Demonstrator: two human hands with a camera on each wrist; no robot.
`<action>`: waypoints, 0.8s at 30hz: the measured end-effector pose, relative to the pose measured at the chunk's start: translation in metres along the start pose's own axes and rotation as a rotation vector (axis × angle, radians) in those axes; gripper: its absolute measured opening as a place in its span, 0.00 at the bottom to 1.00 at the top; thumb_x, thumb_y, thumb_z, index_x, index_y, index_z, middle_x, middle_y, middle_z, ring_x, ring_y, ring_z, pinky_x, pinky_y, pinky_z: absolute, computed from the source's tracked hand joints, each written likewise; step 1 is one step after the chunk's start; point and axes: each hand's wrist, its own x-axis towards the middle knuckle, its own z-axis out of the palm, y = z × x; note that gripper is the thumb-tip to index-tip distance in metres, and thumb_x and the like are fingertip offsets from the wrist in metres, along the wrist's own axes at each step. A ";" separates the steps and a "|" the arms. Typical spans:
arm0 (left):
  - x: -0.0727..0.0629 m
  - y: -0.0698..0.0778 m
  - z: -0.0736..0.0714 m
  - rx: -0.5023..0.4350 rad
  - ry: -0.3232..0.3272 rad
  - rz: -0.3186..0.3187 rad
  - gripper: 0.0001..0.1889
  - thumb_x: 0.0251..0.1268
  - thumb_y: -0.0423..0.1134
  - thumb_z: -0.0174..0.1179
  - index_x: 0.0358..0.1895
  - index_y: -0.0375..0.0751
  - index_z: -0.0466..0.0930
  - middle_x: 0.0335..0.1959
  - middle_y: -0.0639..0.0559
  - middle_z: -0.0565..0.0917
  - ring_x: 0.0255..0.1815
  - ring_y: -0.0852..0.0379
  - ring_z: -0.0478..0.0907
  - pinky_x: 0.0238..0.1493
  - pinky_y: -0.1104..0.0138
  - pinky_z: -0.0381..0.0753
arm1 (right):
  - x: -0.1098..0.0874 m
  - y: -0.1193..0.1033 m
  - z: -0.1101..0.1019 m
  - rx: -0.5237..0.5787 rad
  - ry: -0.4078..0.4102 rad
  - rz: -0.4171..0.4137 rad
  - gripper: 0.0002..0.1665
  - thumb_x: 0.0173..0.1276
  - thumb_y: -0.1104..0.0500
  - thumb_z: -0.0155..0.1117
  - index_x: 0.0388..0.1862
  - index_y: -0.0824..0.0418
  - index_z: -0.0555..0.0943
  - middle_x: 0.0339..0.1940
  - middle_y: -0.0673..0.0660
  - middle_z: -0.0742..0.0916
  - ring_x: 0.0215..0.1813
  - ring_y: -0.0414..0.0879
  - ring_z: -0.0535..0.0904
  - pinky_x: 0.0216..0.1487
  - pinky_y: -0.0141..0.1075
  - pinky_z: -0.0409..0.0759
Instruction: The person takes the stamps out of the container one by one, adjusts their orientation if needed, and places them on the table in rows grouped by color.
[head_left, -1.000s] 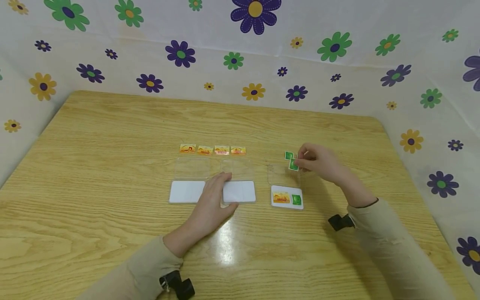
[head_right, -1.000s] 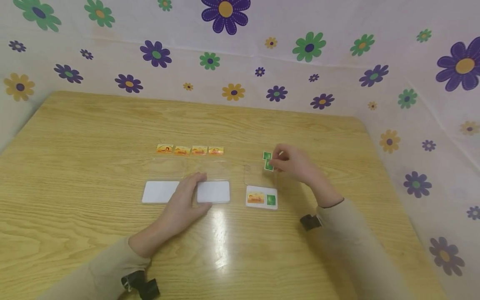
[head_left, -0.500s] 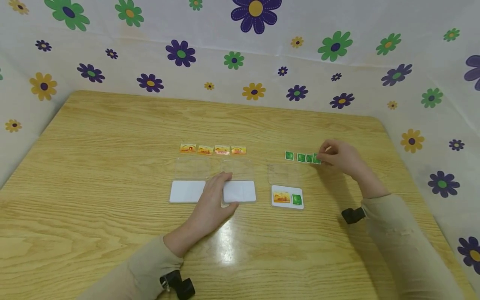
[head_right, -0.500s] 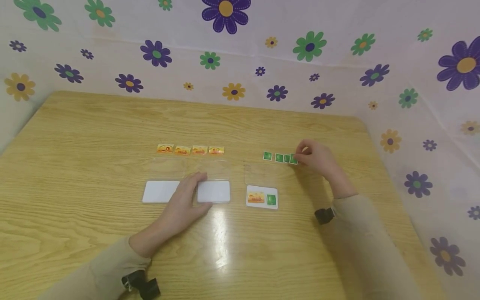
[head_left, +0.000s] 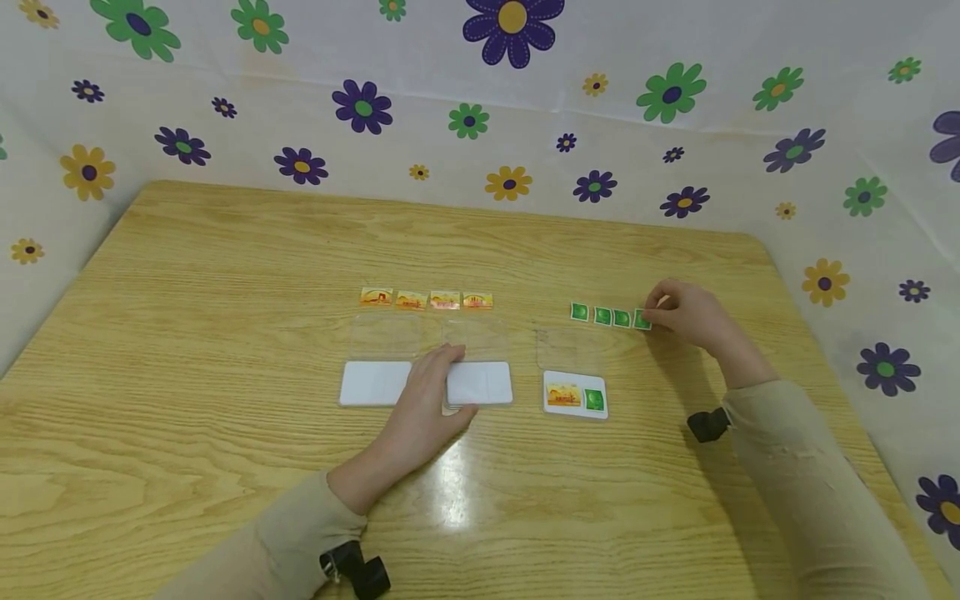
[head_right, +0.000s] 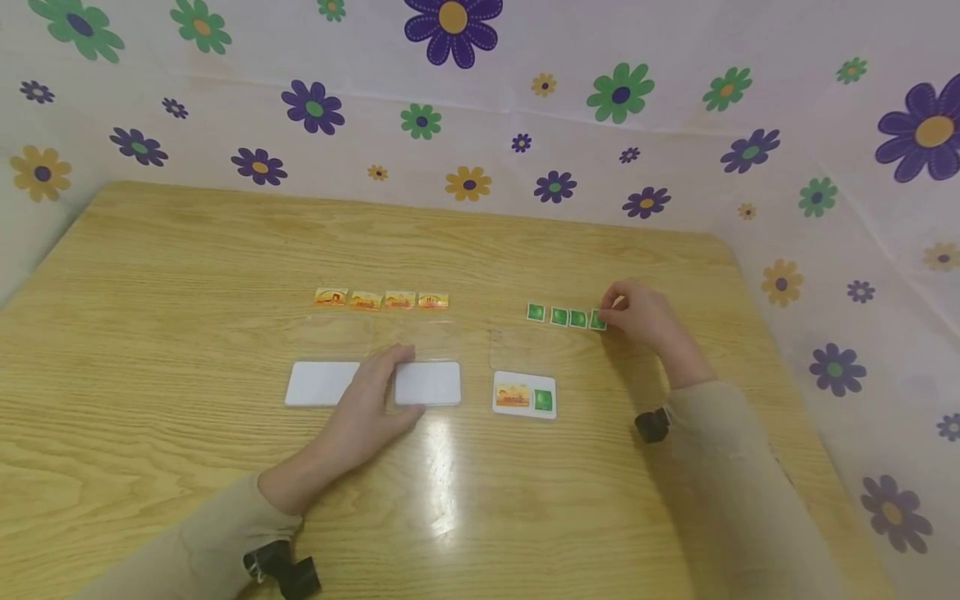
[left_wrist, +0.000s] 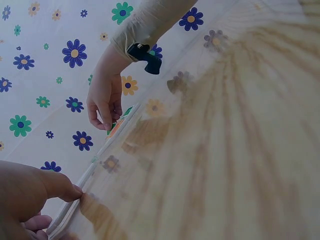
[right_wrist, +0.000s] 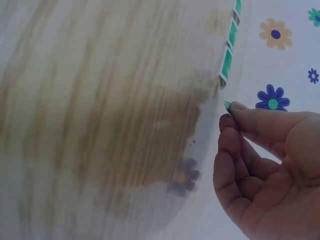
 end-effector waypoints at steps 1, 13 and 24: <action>0.000 0.000 0.000 -0.001 -0.001 -0.001 0.35 0.54 0.31 0.68 0.65 0.30 0.62 0.65 0.36 0.67 0.71 0.42 0.55 0.68 0.50 0.58 | 0.000 0.000 0.000 -0.008 0.001 -0.001 0.11 0.71 0.55 0.59 0.42 0.64 0.75 0.45 0.68 0.82 0.42 0.57 0.75 0.36 0.41 0.73; 0.001 -0.001 0.001 -0.002 0.007 0.000 0.35 0.54 0.30 0.69 0.65 0.30 0.63 0.65 0.37 0.67 0.70 0.42 0.56 0.68 0.51 0.58 | 0.003 -0.003 0.002 -0.082 0.024 -0.032 0.10 0.68 0.59 0.61 0.39 0.67 0.77 0.41 0.68 0.82 0.41 0.58 0.74 0.39 0.46 0.73; 0.001 -0.001 0.001 0.002 0.017 0.006 0.35 0.52 0.30 0.69 0.64 0.30 0.64 0.63 0.38 0.70 0.70 0.42 0.57 0.68 0.51 0.58 | 0.006 -0.003 0.006 -0.094 0.043 -0.045 0.10 0.67 0.61 0.61 0.40 0.69 0.78 0.39 0.66 0.82 0.41 0.57 0.76 0.43 0.49 0.73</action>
